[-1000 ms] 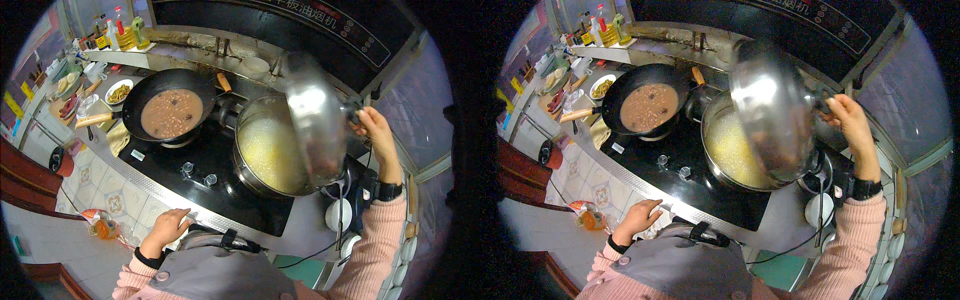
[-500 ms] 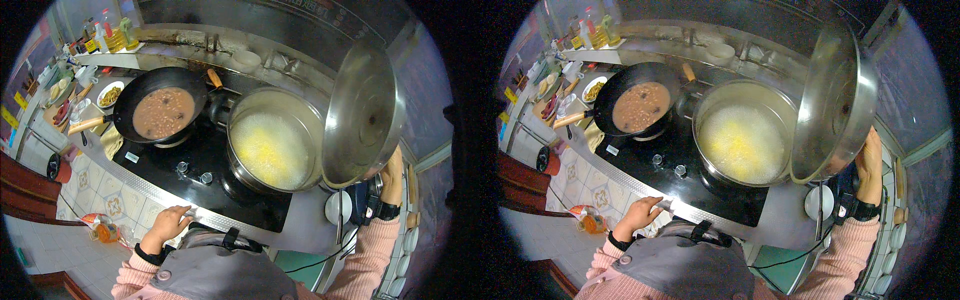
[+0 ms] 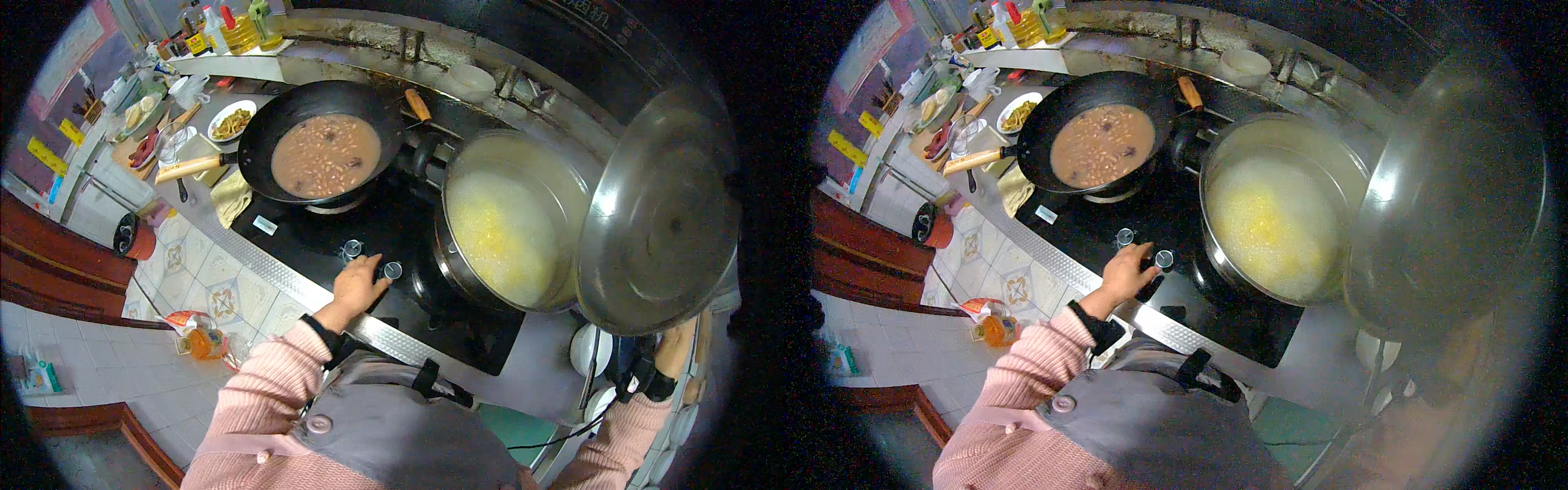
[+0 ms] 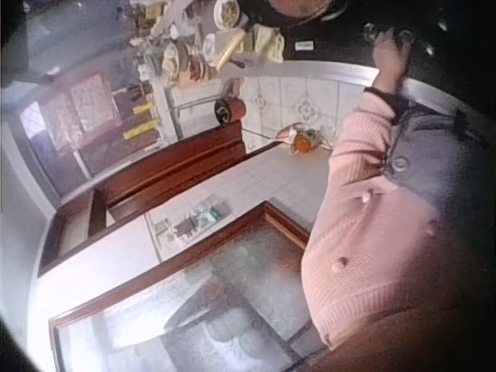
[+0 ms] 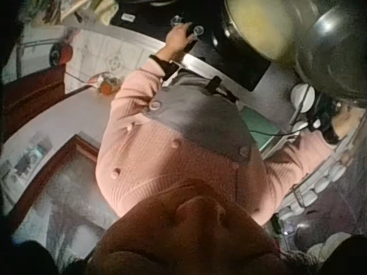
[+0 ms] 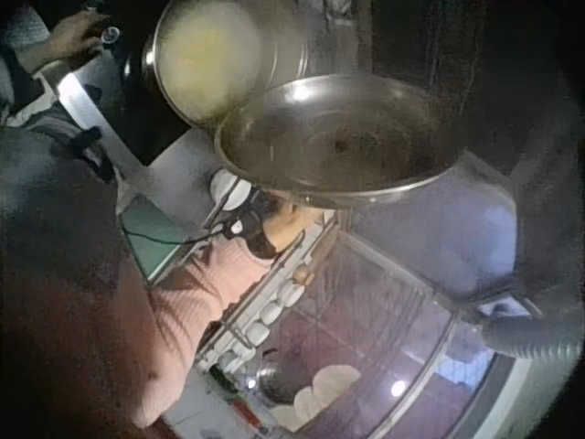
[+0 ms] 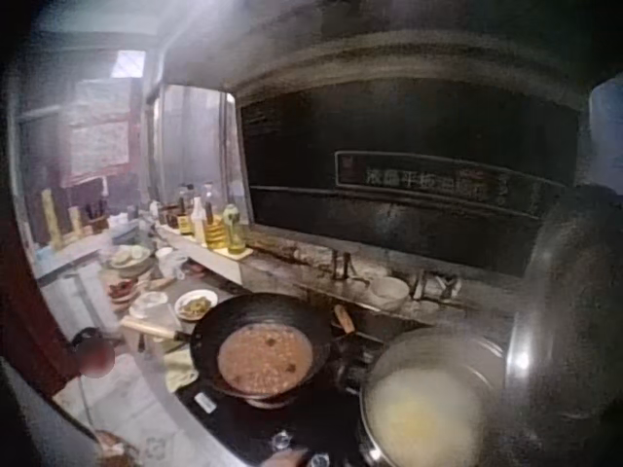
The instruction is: The person washes a white bowl and chopsticks at the sink, then returns to the stove to stir a pot of boiling liquid. They place sweet potatoes and peeled potatoes into a steamer basket and set it on the pot to steam.
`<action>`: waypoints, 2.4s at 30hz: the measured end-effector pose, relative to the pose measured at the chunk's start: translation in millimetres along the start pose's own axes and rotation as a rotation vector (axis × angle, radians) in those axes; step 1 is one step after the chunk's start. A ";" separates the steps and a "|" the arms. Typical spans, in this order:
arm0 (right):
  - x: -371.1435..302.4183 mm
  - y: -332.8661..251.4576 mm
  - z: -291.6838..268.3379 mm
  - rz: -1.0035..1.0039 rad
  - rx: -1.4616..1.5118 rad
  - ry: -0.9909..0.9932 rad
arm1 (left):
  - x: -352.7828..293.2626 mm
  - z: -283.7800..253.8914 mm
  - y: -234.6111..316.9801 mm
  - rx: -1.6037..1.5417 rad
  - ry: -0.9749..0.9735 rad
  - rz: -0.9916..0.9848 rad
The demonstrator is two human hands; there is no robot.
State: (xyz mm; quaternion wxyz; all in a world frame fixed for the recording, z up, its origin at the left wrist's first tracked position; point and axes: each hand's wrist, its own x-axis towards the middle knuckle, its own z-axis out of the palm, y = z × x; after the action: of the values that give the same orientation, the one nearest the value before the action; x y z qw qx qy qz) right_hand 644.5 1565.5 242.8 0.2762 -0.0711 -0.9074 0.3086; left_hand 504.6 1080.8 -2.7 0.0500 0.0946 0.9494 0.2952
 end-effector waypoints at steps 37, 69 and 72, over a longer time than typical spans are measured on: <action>1.0 -47.0 13.2 0.043 0.036 -0.017 | -1.7 10.4 2.4 0.112 0.147 0.140; 110.1 -87.3 99.5 0.098 0.274 -0.199 | -58.5 -25.0 -15.3 -0.127 0.014 -0.068; 113.0 -98.3 126.2 -0.051 0.004 -0.230 | -60.9 -25.2 -17.9 -0.154 -0.001 -0.059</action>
State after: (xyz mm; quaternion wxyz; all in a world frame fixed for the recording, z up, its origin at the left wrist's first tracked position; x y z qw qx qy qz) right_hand 485.2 1455.0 270.5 0.1780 -0.0113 -0.9341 0.3094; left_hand 557.5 1039.7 10.2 0.0661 0.0625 0.9263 0.3658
